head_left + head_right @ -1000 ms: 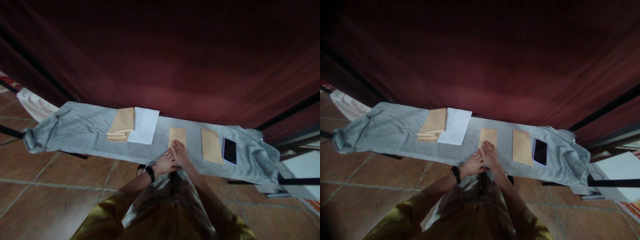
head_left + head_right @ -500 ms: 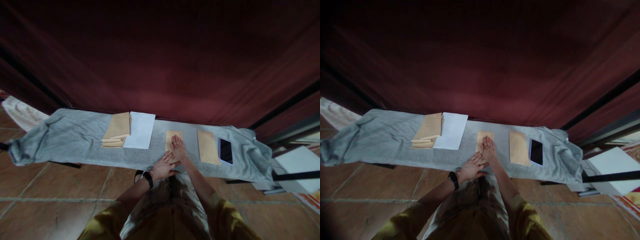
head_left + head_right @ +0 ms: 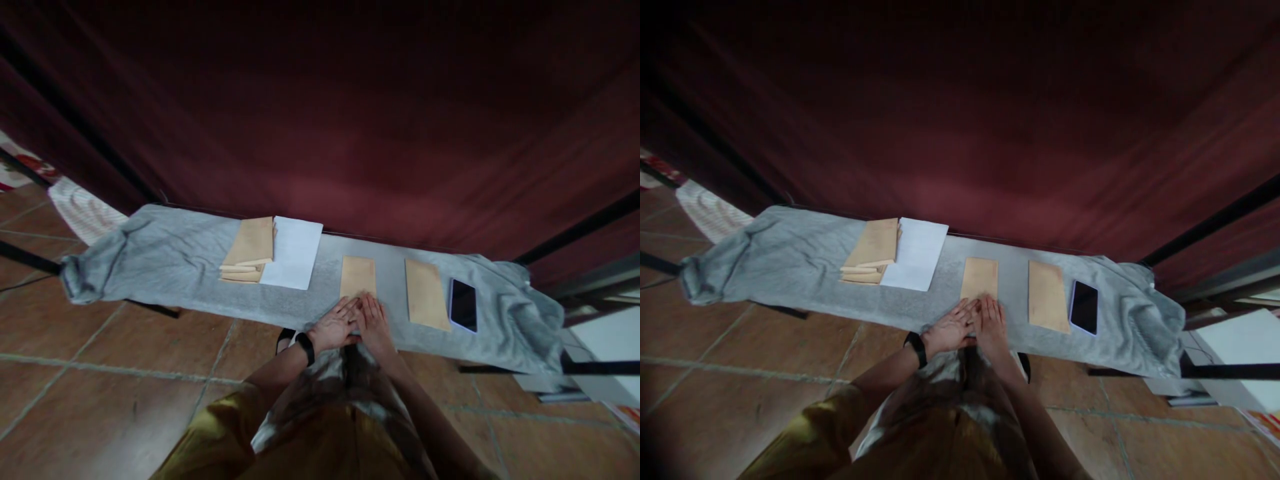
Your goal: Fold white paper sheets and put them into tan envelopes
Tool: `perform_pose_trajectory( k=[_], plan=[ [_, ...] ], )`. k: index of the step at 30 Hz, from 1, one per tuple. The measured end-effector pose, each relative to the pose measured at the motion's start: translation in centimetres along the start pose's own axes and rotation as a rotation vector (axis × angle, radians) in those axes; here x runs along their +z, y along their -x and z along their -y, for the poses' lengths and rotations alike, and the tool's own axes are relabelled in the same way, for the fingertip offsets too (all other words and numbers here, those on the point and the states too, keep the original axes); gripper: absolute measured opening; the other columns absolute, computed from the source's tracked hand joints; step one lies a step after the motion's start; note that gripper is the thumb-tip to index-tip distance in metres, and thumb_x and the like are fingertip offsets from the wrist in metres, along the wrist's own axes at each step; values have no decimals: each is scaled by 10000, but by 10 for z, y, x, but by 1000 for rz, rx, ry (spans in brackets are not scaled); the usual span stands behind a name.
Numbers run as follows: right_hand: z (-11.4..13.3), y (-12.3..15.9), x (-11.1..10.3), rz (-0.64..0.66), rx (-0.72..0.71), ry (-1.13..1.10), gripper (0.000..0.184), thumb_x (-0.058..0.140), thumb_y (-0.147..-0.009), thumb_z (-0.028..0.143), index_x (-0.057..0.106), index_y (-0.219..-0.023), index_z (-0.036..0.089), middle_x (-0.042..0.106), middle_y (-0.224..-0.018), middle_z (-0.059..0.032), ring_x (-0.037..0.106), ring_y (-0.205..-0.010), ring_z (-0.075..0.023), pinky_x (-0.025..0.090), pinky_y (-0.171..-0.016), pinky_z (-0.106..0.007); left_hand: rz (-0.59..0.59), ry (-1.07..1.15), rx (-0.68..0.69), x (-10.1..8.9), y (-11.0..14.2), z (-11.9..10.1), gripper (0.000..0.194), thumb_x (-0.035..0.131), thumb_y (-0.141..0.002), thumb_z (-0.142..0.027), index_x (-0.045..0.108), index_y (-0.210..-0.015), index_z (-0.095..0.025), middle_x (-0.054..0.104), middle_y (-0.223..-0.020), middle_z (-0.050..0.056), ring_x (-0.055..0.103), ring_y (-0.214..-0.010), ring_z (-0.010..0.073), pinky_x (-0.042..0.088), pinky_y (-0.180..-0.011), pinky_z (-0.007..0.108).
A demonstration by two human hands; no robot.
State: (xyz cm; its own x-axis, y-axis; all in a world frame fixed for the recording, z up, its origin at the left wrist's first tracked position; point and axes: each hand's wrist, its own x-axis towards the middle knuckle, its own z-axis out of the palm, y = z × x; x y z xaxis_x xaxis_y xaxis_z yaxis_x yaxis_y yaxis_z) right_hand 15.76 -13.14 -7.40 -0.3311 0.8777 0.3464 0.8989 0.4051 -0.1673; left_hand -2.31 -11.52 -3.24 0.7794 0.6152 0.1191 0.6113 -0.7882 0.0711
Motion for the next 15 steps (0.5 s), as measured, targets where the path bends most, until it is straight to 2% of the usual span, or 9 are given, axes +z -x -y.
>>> perform_pose_trajectory(
  k=[3, 6, 10, 15],
  plan=[
    [10, 31, 0, -54, 38, -34, 594, 302, -1076, 361, 230, -1597, 83, 408, -1581, -211, 346, -1490, -289, 333, -1182, -537, 14, 4, -9, 0, 1, -2, 676, 481, -991, -522, 369, -1540, -143, 284, -1652, 170, 207, -1550, 264, 109, -1270, 443],
    [12, 46, -3, -62, 14, -18, 641, 344, -1072, 370, 162, -1609, 71, 357, -1607, -218, 321, -1501, -303, 338, -1176, -552, 7, 21, 10, -1, 4, -5, 683, 462, -1005, -494, 301, -1571, -148, 240, -1668, 161, 165, -1560, 263, 100, -1272, 438],
    [7, 50, -10, -16, -28, 22, 619, 342, -1066, 323, 169, -1610, 83, 328, -1623, -203, 301, -1510, -300, 306, -1185, -576, -18, 51, -5, 0, 11, -6, 743, 423, -1009, -553, 252, -1581, -111, 254, -1661, 175, 169, -1559, 258, 115, -1274, 418],
    [2, 50, -16, 15, -28, 58, 615, 308, -1066, 349, 175, -1617, 111, 306, -1639, -176, 319, -1502, -283, 243, -1221, -551, -10, 74, -44, 3, 25, -3, 772, 418, -1005, -578, 213, -1585, -112, 232, -1667, 173, 162, -1560, 248, 154, -1271, 407]
  ],
)
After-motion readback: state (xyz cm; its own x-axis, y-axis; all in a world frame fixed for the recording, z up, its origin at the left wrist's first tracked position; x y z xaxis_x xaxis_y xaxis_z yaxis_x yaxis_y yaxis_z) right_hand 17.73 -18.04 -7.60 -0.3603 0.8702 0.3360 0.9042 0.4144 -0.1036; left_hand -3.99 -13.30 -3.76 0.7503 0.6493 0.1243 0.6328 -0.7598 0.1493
